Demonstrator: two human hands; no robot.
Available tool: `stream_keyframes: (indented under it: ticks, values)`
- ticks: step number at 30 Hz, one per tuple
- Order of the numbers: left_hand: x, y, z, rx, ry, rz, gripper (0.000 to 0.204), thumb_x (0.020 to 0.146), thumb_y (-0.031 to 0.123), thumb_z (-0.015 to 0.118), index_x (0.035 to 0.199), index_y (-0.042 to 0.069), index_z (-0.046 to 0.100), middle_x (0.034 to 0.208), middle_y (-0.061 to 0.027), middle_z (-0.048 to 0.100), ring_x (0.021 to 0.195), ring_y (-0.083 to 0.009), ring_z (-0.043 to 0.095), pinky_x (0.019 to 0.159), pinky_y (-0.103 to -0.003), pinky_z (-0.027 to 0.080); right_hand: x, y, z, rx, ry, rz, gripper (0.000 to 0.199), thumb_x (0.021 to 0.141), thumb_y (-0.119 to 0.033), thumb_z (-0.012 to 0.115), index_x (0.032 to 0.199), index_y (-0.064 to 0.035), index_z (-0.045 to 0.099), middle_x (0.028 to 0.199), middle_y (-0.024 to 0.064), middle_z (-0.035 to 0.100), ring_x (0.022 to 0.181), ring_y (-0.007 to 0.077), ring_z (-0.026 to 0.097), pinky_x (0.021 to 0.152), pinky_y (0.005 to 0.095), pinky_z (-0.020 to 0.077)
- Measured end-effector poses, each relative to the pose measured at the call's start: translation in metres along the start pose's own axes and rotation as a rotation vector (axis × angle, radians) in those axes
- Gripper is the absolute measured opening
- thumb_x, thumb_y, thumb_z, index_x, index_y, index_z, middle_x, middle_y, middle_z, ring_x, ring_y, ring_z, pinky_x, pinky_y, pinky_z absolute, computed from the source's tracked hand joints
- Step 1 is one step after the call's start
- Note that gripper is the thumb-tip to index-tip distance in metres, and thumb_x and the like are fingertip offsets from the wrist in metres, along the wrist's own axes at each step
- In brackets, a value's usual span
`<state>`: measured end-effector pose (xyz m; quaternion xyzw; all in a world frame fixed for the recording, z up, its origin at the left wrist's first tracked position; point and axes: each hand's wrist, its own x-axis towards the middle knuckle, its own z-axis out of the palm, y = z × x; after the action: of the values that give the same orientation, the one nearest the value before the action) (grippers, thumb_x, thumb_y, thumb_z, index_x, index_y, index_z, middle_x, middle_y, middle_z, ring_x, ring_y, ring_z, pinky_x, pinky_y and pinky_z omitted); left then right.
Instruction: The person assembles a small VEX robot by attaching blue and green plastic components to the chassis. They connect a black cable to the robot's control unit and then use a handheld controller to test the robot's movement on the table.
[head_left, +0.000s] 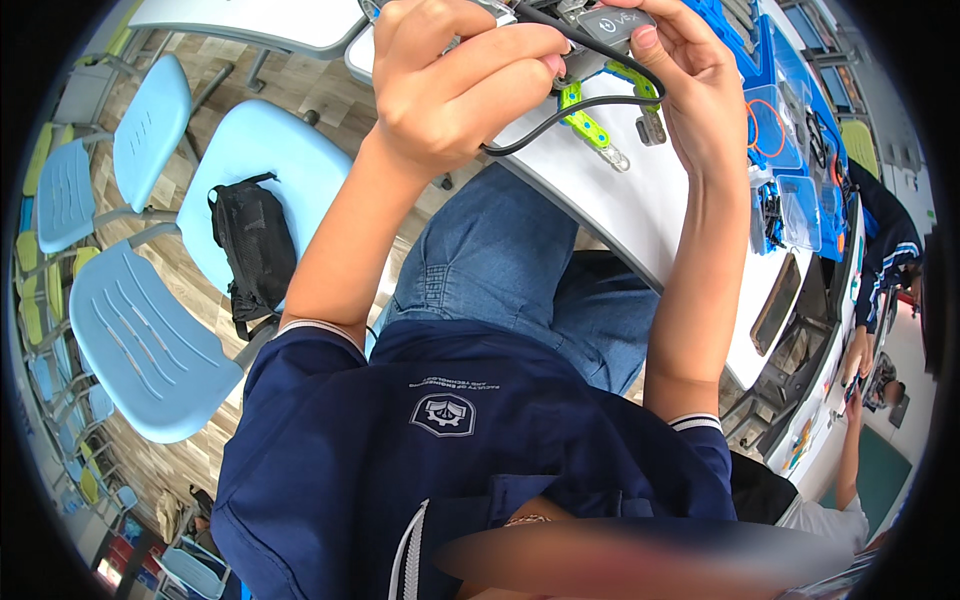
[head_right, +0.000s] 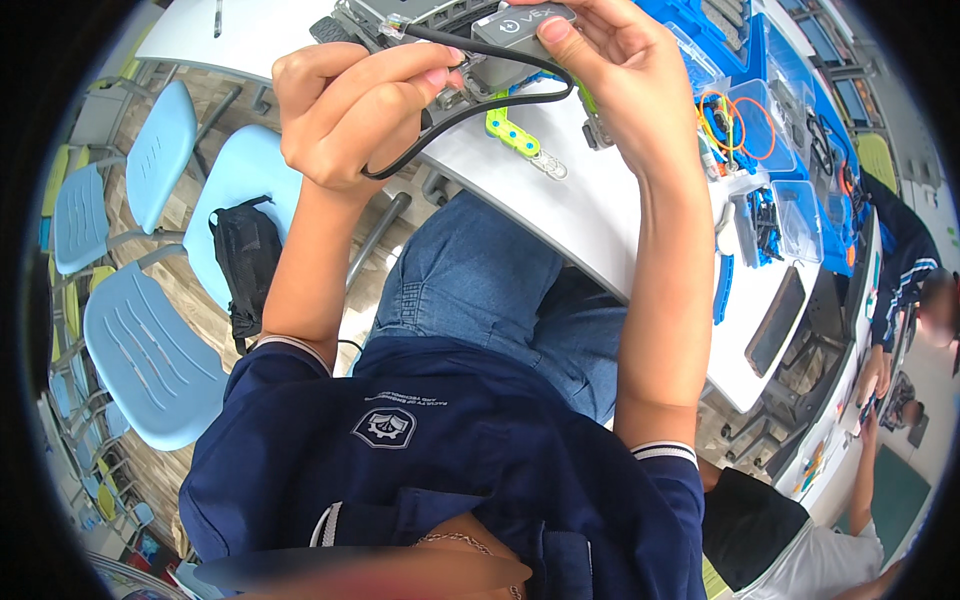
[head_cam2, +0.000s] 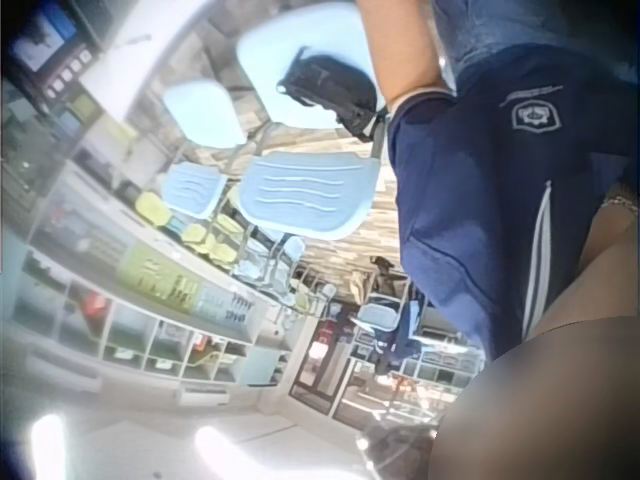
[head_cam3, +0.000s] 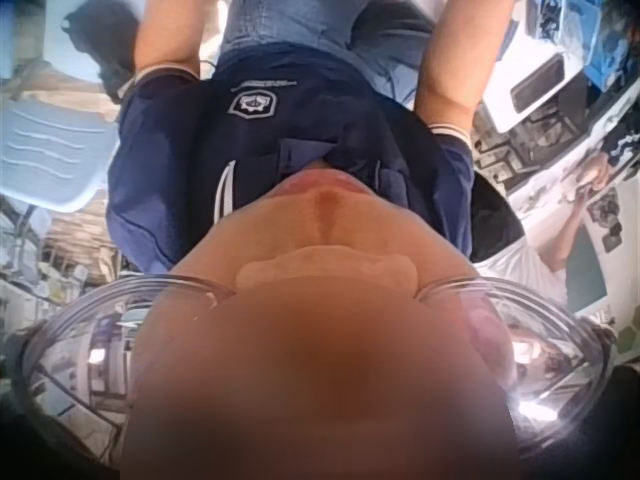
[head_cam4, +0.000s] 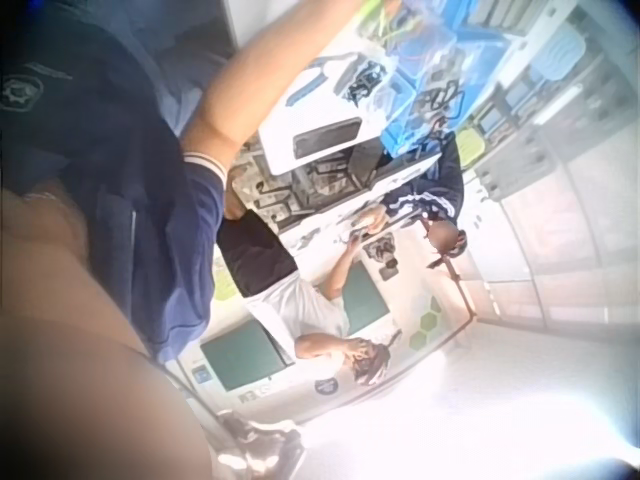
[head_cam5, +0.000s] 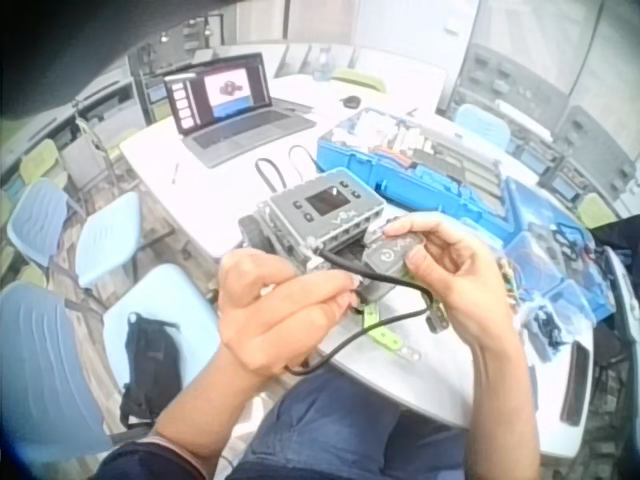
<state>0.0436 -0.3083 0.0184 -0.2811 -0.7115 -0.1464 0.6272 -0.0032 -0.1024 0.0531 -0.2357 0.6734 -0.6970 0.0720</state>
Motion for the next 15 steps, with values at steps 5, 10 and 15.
stream_keyframes:
  ticks: [5,10,15]
  values:
    - [0.0008,-0.0021,0.0013,-0.038,-0.021,0.037,0.011,0.066,0.02,0.079,0.066,0.015,0.069,0.083,0.0078,0.076,0.068,-0.0117,0.051,0.067,-0.025,0.036,-0.001,0.0004,0.0005,0.004,-0.006,0.01,0.021,0.096,-0.002,0.063,0.117,0.0002,0.063,0.114,0.006,0.066,0.104,0.0134,0.062,0.092,0.0271,0.05]
    - [0.003,-0.0014,0.0007,-0.047,-0.046,0.022,0.01,0.065,0.019,0.078,0.068,0.015,0.07,0.083,0.0066,0.076,0.069,-0.0117,0.053,0.068,-0.025,0.036,-0.0004,0.0023,0.0002,-0.005,-0.003,-0.011,0.021,0.096,-0.003,0.064,0.117,0.0001,0.064,0.114,0.0058,0.067,0.104,0.0134,0.062,0.091,0.027,0.0498]
    - [0.004,-0.0001,0.0034,-0.066,-0.042,-0.002,0.01,0.065,0.017,0.079,0.068,0.014,0.07,0.082,0.006,0.076,0.07,-0.0124,0.056,0.068,-0.026,0.038,0.001,0.006,-0.003,-0.005,-0.032,-0.055,0.021,0.095,-0.004,0.065,0.116,0.0,0.064,0.114,0.0059,0.067,0.104,0.0135,0.062,0.091,0.0269,0.0491]
